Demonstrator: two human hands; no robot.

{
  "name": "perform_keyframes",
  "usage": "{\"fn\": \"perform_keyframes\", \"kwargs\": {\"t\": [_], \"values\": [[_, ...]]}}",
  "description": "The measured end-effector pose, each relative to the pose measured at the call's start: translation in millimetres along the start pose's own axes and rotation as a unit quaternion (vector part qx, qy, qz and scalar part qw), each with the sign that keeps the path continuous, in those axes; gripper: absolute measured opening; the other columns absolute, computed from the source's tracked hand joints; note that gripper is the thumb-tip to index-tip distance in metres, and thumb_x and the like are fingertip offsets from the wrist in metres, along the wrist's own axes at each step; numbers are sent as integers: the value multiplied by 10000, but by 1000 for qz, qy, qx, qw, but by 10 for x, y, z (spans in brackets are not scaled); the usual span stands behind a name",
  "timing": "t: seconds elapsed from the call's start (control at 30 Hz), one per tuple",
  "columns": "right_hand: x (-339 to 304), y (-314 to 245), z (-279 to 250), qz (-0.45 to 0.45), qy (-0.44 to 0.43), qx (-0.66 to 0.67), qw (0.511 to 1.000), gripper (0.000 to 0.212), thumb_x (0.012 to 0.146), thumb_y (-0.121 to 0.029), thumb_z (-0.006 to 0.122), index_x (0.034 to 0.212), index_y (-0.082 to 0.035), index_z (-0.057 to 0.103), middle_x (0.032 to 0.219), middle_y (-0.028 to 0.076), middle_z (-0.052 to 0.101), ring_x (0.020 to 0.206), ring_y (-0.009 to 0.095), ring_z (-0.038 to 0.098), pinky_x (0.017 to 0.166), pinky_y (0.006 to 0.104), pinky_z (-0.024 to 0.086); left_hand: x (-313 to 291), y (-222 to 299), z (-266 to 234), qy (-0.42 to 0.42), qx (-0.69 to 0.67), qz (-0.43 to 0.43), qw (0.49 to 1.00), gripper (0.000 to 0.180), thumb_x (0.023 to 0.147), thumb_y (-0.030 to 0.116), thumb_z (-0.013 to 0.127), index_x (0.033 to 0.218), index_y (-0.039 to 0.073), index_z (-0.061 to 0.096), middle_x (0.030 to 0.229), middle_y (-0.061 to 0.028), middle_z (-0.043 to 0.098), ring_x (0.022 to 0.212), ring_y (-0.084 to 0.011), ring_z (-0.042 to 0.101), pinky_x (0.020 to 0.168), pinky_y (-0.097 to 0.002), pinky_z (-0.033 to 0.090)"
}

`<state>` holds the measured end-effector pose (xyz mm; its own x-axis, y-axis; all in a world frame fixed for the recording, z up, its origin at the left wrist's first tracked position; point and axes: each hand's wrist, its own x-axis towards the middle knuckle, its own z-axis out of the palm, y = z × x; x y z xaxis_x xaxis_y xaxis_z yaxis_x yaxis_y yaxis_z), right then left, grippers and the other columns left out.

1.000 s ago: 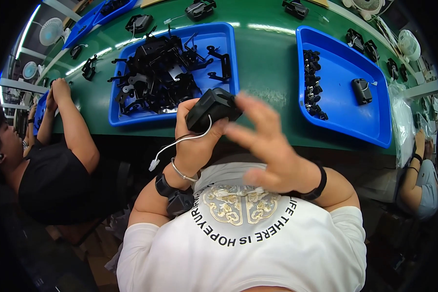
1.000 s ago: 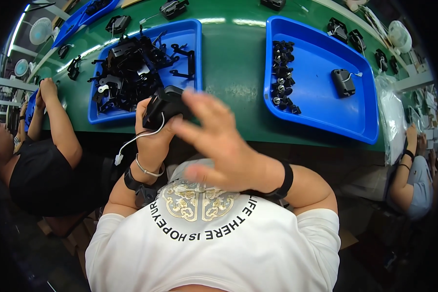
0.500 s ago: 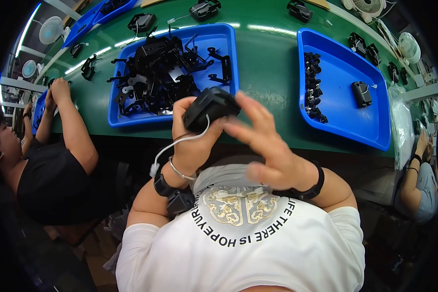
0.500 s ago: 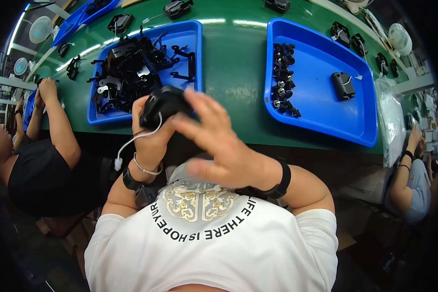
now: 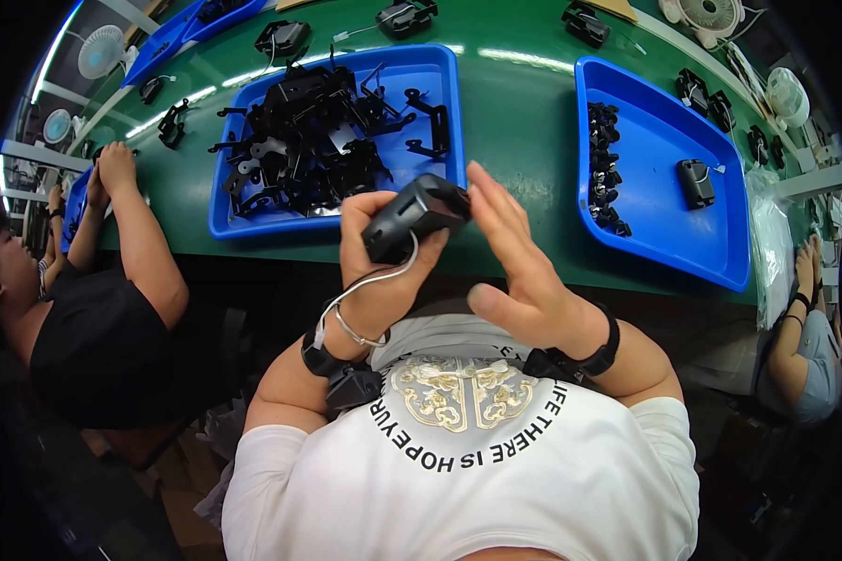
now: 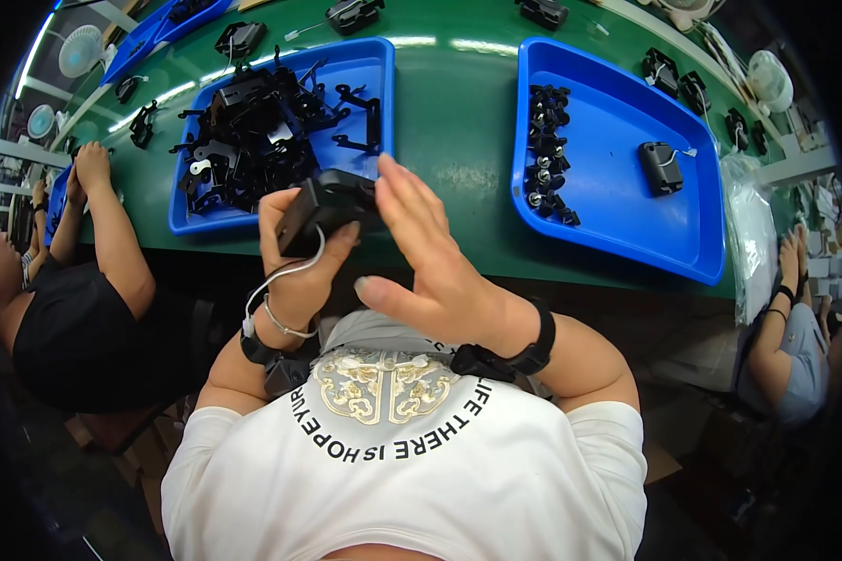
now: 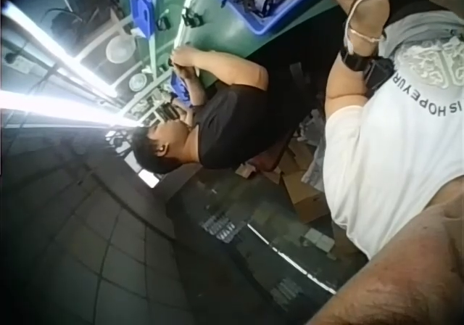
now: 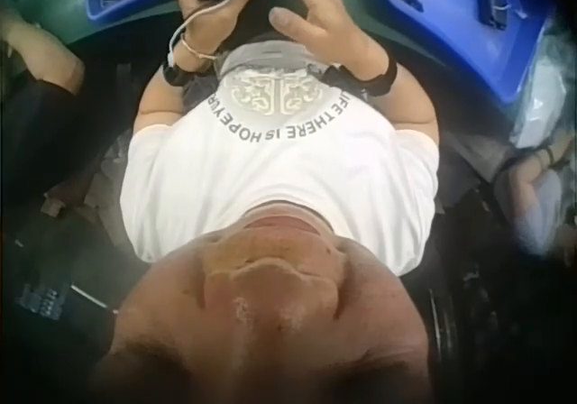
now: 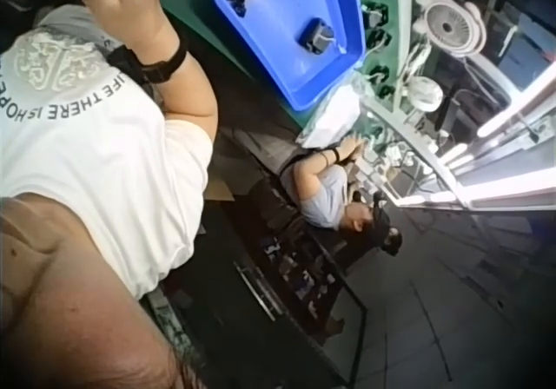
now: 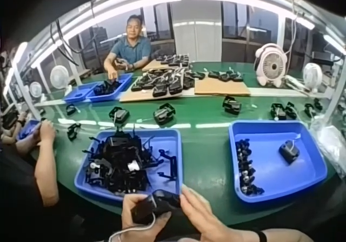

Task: The person assembles a device by inserting a small component into a black housing, fitting a bracket onto it, and securing it with a screw. They repeat this process for a second unit before placing both completed assemblies onto a cardboard sheet.

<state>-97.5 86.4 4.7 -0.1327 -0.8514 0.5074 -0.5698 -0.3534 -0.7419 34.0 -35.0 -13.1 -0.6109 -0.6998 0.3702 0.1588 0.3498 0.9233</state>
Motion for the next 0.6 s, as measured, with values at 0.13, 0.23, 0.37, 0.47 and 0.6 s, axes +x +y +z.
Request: {"fn": "perform_keyframes", "kwargs": {"t": [0.13, 0.23, 0.37, 0.47, 0.6], "values": [[82, 12, -210, -11, -28, 17, 999, 651, 868, -283, 500, 1383, 28, 253, 1433, 238, 232, 1335, 316, 231, 1070, 409, 165, 37, 63, -10, -1, -176, -133, 975, 439, 753, -1, 693, 1070, 52, 395, 962, -66, 557, 812, -112, 583, 594, -219, 508], [11, 63, -33, 99, -10, 67, 993, 598, 873, -236, 524, 1359, 27, 295, 1367, 210, 338, 1274, 272, 324, 1044, 378, 231, 23, 83, 24, 5, -226, -163, 960, 437, 761, -15, 678, 1075, 57, 383, 982, -69, 551, 824, -124, 587, 584, -229, 524], [77, -50, 21, 213, 31, 190, 958, 522, 874, -156, 558, 1318, 23, 351, 1250, 148, 461, 1164, 201, 430, 987, 326, 324, -23, 133, 70, 4, -302, -236, 924, 505, 748, -7, 690, 1128, 66, 366, 1040, -75, 528, 888, -146, 577, 640, -256, 542], [51, 4, 17, 235, 60, 257, 935, 478, 872, -111, 571, 1290, 21, 382, 1181, 108, 511, 1096, 165, 477, 943, 296, 372, -86, 208, 90, -23, -338, -250, 907, 598, 717, 8, 720, 1183, 71, 352, 1090, -82, 507, 949, -171, 560, 700, -289, 541], [-2, 47, -153, 250, 62, 324, 910, 436, 865, -72, 579, 1257, 21, 413, 1127, 77, 541, 1031, 134, 514, 891, 267, 415, -38, 231, -56, -110, -265, -156, 945, 759, 642, 33, 775, 1255, 77, 330, 1157, -105, 479, 1033, -224, 528, 782, -348, 516]]}}
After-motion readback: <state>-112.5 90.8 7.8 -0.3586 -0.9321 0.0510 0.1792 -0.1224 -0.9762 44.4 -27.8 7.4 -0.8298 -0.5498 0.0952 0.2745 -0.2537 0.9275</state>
